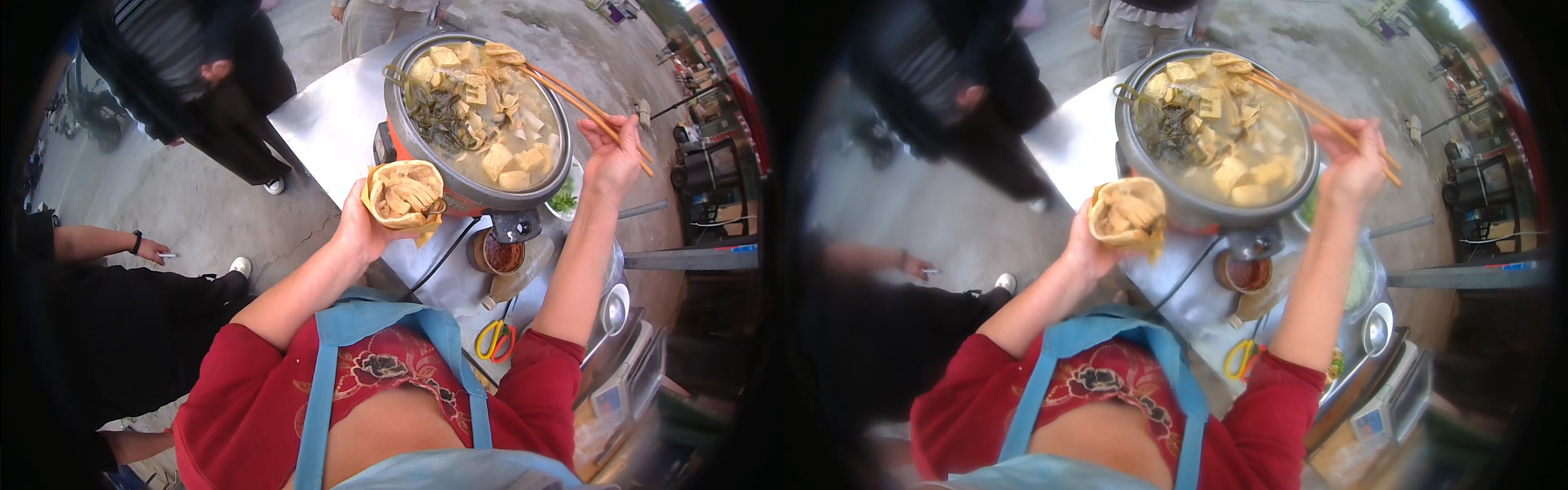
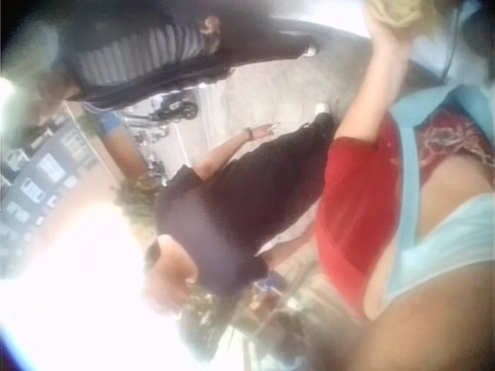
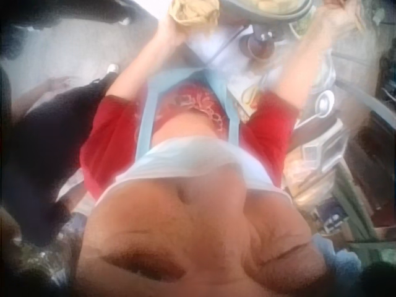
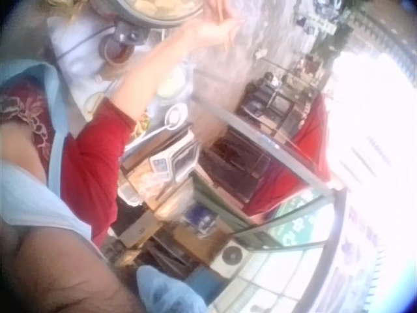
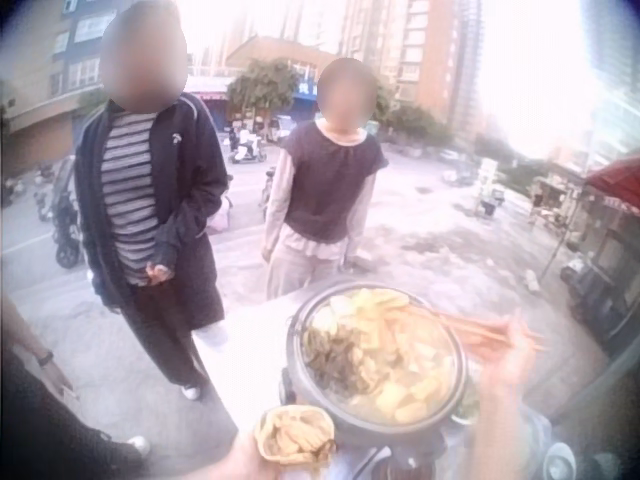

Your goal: The person cuts a flatbread with scissors, then uses chopsticks to fill it with tofu, seaweed, and vegetables from a hot pot. They add sauce and greens, fold the bread, and hand it to a customer.

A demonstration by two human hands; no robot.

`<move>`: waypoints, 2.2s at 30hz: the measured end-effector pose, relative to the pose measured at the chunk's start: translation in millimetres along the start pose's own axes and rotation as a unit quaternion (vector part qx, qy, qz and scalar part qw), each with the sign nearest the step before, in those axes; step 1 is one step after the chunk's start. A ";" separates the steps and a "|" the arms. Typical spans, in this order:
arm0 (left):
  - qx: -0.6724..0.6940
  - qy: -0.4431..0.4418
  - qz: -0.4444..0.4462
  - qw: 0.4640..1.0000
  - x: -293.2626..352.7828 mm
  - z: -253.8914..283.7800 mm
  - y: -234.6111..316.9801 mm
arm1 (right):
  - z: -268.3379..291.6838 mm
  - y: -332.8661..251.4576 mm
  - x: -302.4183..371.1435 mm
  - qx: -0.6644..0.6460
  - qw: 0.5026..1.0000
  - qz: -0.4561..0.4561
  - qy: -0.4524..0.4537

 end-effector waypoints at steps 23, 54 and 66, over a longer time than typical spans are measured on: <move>0.028 -0.096 -0.031 0.995 7.6 -10.8 -0.3 | -22.4 -50.1 151.7 0.060 0.983 -0.075 -0.154; 0.121 -0.030 -0.021 0.992 -7.6 -7.7 14.7 | -31.9 -69.4 89.4 0.084 0.991 0.001 -0.104; 0.051 -0.018 -0.018 0.998 -4.8 -1.1 15.5 | -29.2 36.7 10.1 0.108 0.991 -0.073 -0.002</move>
Point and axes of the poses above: each hand's wrist, its own x-axis away from the middle knuckle, its own z-axis out of the back of the hand, y = z × x, the point moved 4 cm from there along -x, towards the middle knuckle, and after that the axes turned 3 degrees about x, right-handed, at the moved point
